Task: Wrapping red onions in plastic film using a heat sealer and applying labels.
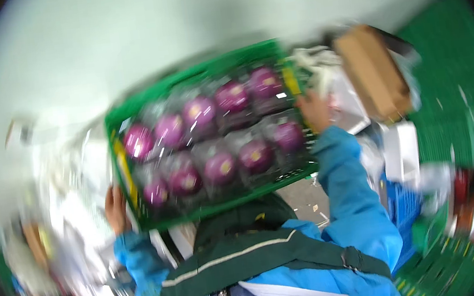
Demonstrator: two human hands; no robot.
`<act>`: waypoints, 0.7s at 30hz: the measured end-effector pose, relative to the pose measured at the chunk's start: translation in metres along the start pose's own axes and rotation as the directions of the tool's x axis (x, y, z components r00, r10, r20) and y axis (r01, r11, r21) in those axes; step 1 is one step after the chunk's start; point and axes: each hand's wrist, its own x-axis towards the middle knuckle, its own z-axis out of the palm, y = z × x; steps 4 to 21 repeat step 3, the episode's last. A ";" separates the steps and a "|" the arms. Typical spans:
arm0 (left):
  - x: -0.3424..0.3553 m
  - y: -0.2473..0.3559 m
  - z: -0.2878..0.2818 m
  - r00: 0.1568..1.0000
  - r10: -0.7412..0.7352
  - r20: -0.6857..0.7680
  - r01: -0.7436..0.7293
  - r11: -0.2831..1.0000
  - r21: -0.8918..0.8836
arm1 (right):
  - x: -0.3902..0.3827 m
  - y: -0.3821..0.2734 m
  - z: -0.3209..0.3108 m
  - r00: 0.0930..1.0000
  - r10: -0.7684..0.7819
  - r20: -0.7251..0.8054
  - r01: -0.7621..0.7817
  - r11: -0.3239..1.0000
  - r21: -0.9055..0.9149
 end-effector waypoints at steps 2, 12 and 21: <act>0.037 -0.007 0.002 0.950 0.089 0.299 -0.142 0.977 0.160 | -0.006 -0.021 0.006 0.992 -0.078 -0.104 0.067 0.992 -0.104; 0.070 0.001 0.048 0.895 0.120 0.429 -0.190 0.974 0.125 | 0.000 -0.014 0.014 0.998 -0.036 -0.043 0.038 0.999 0.028; 0.070 0.001 0.048 0.895 0.120 0.429 -0.190 0.974 0.125 | 0.000 -0.014 0.014 0.998 -0.036 -0.043 0.038 0.999 0.028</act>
